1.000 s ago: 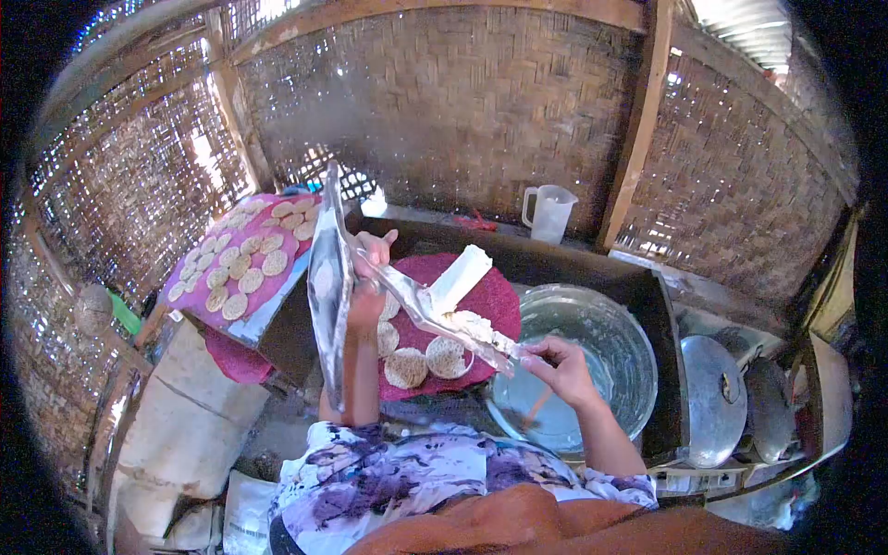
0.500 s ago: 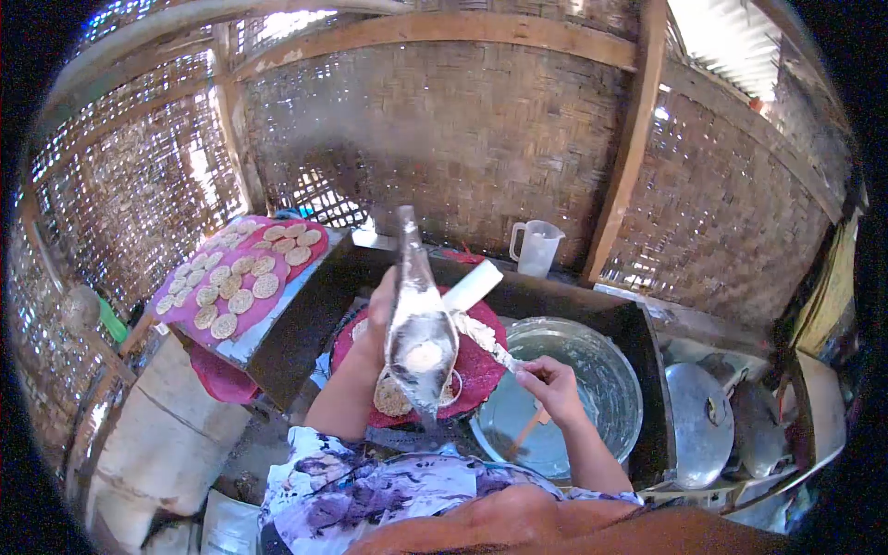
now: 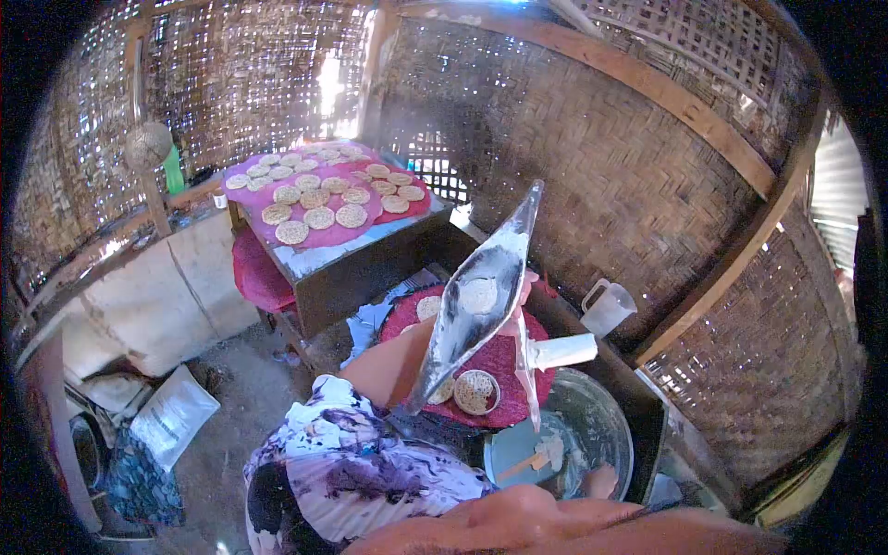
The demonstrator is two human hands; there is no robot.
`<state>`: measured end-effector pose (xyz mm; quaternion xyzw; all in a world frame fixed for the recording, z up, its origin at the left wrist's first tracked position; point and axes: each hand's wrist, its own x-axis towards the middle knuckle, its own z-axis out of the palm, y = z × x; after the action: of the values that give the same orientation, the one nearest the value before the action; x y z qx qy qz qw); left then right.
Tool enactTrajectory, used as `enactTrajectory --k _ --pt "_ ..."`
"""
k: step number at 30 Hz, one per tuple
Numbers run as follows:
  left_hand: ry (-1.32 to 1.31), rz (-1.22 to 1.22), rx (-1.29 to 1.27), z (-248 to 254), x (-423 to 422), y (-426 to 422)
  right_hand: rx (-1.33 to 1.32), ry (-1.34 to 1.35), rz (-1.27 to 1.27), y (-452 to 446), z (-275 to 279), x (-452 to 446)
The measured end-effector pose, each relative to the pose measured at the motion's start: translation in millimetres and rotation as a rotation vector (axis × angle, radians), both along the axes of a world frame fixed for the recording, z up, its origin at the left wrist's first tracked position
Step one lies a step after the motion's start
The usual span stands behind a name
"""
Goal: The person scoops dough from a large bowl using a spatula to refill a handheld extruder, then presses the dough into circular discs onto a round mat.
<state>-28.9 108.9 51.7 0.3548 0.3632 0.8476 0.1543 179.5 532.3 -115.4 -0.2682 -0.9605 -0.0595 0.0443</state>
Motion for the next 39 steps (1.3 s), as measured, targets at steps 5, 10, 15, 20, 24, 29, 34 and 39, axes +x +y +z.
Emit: enactTrajectory --k 5,10,15,20,24,29,34,39 --pt "0.046 -0.005 -0.044 6.3 11.8 12.5 -1.717 0.417 0.721 -165.3 135.3 -25.3" --pt "0.093 0.014 -0.102 5.1 27.0 13.7 -2.403 0.439 0.518 -216.7 97.3 -39.3" --pt "0.214 0.177 -0.141 4.0 29.6 -20.1 -2.672 0.276 0.807 -219.0 163.7 -43.4" --pt "0.766 0.432 -0.585 -19.1 27.1 -34.5 -1.740 0.562 0.975 -250.7 222.7 -60.6" --pt "0.957 0.663 -1.177 -6.4 35.2 -34.6 -0.808 0.674 1.160 -249.9 227.7 -73.2" --pt "1.041 0.872 -0.863 13.2 45.1 -37.9 -0.284 0.643 1.288 -263.0 237.9 -70.8" --pt "1.139 0.857 -0.751 -6.5 32.3 -14.9 -0.243 0.585 1.236 -263.8 224.0 -68.8" --pt "0.876 0.647 -0.692 -20.2 29.8 5.1 -0.227 0.458 1.105 -264.4 210.8 -70.4"
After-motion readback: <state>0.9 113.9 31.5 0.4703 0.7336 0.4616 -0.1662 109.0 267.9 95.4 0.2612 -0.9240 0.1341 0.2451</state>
